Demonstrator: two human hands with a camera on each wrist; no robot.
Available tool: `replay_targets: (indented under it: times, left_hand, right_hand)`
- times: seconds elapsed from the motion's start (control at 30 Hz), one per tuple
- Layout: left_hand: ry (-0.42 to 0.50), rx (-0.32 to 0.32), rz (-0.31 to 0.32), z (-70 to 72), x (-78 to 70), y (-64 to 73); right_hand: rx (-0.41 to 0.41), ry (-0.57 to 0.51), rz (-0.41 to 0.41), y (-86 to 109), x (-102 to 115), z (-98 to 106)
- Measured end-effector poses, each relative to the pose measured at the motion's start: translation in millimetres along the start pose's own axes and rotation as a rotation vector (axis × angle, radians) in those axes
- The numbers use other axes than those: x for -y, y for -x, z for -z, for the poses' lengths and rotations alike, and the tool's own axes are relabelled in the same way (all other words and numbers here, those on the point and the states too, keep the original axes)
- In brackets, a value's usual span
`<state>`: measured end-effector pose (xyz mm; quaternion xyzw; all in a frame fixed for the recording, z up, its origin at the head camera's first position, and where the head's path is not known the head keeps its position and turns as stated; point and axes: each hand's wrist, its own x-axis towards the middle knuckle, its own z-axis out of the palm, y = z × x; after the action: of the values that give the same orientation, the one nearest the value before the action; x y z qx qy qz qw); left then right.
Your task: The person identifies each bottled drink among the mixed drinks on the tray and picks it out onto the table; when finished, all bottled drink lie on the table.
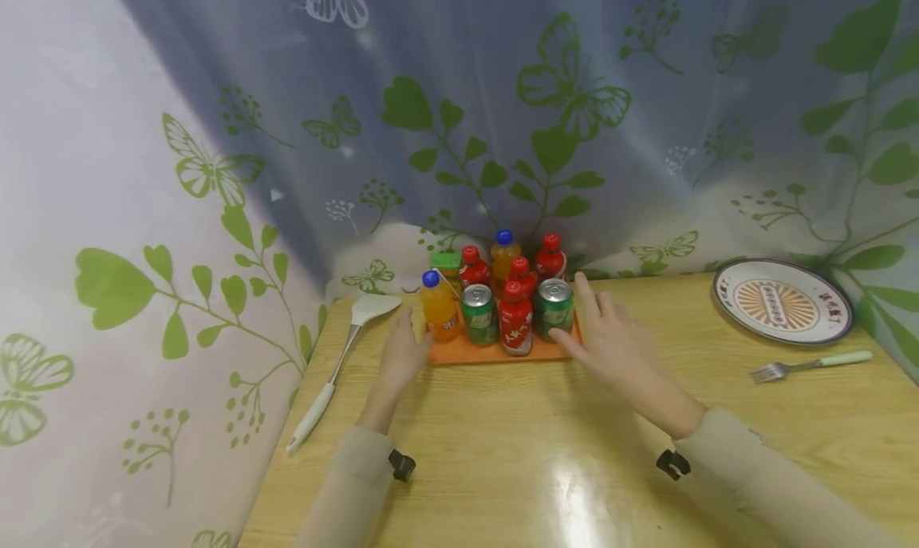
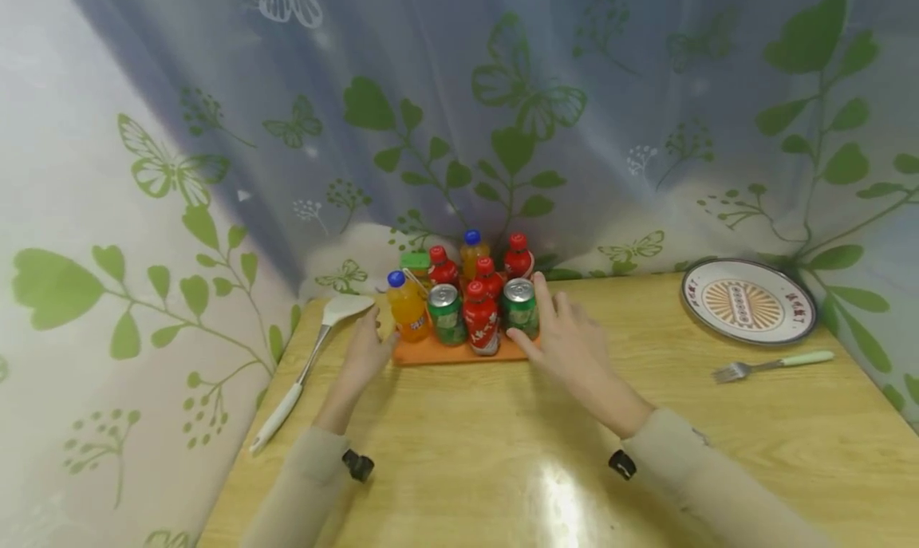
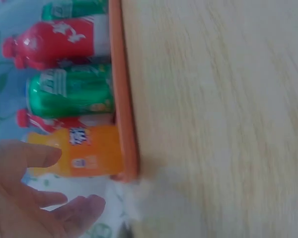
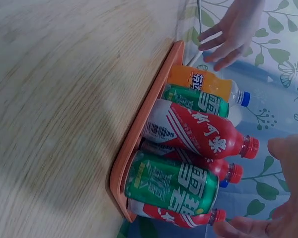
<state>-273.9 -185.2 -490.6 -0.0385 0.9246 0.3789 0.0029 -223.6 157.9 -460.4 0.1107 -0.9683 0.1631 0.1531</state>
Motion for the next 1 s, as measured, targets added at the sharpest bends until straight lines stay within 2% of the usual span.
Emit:
replay_targets:
  times: [0.1,0.27,0.57,0.7,0.83,1.0]
  left_hand:
    - [-0.029,0.018,0.040,-3.5,6.6,-8.7]
    - [-0.018,0.035,0.076,-9.1,14.3,-17.7]
    - [-0.021,0.038,0.020,-15.4,15.4,-30.0]
    - [-0.065,0.036,-0.003,-17.2,16.2,-32.8]
    - [-0.104,0.030,0.002,-19.6,19.7,-35.8]
    - [-0.094,0.040,0.018,-21.3,23.6,-38.4]
  right_hand:
    - [0.006,-0.020,0.015,-4.5,7,-6]
    - [0.025,-0.057,0.013,-7.4,18,-12]
    - [-0.016,-0.101,0.039,-16.1,31,-26]
    - [-0.021,-0.108,0.033,-21.5,35,-32]
    - [-0.010,-0.098,0.024,-27.1,40,-38]
    - [-0.014,-0.053,0.022,-31.6,43,-46]
